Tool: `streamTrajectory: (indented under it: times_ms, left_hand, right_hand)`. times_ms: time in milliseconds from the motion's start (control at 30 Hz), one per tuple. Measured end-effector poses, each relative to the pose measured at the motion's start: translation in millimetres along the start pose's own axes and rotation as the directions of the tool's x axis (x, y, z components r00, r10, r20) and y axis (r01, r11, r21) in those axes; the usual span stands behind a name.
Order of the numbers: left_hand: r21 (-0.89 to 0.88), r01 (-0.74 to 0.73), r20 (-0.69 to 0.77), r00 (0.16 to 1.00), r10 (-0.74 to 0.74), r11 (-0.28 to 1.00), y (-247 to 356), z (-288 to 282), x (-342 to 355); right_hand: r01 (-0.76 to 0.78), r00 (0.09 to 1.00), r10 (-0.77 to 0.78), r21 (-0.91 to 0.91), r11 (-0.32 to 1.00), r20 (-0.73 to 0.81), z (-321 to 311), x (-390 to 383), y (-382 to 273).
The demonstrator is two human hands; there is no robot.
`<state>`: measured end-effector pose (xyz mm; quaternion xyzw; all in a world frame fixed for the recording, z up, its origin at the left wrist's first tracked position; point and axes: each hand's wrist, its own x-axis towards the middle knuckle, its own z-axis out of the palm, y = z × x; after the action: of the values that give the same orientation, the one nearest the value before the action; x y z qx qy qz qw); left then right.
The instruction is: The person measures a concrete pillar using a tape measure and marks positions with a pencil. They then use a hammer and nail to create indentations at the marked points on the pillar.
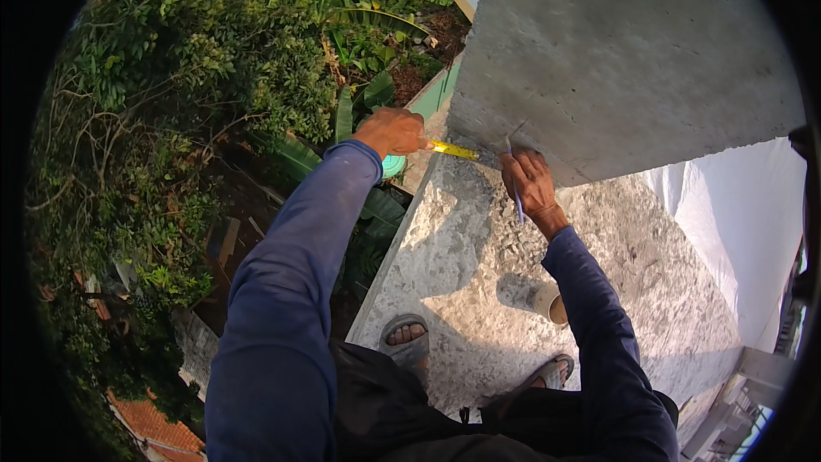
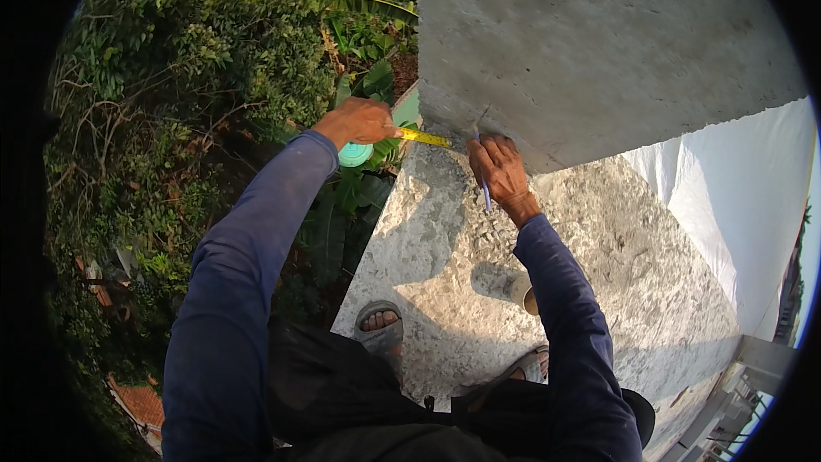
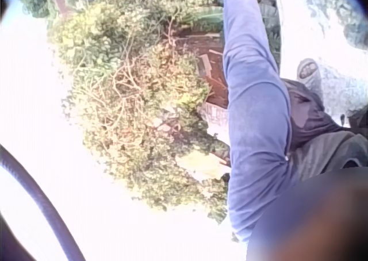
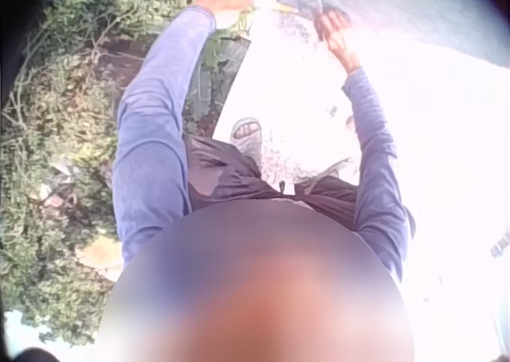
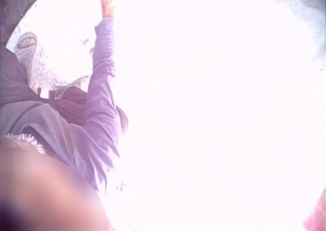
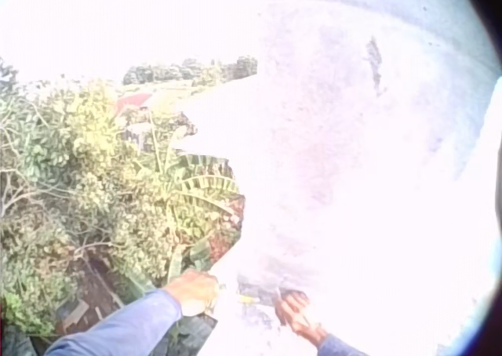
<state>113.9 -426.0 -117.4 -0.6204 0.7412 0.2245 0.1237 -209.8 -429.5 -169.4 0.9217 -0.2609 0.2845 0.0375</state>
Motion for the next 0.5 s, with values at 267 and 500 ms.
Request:
streamTrajectory:
  times_ms: [267,500]
  left_hand:
    - [-0.029,0.017,0.068,0.998,-0.015,0.999,4.9,-6.7,-4.5]
    - [-0.014,-0.004,0.019,1.0,0.005,1.0,2.8,1.2,-1.8]
  right_hand:
    - [0.007,0.995,-0.002,0.041,0.999,-0.099,-4.9,8.0,-0.7]
    - [0.011,0.998,-0.008,0.047,0.999,-0.068,-6.8,7.9,0.0]
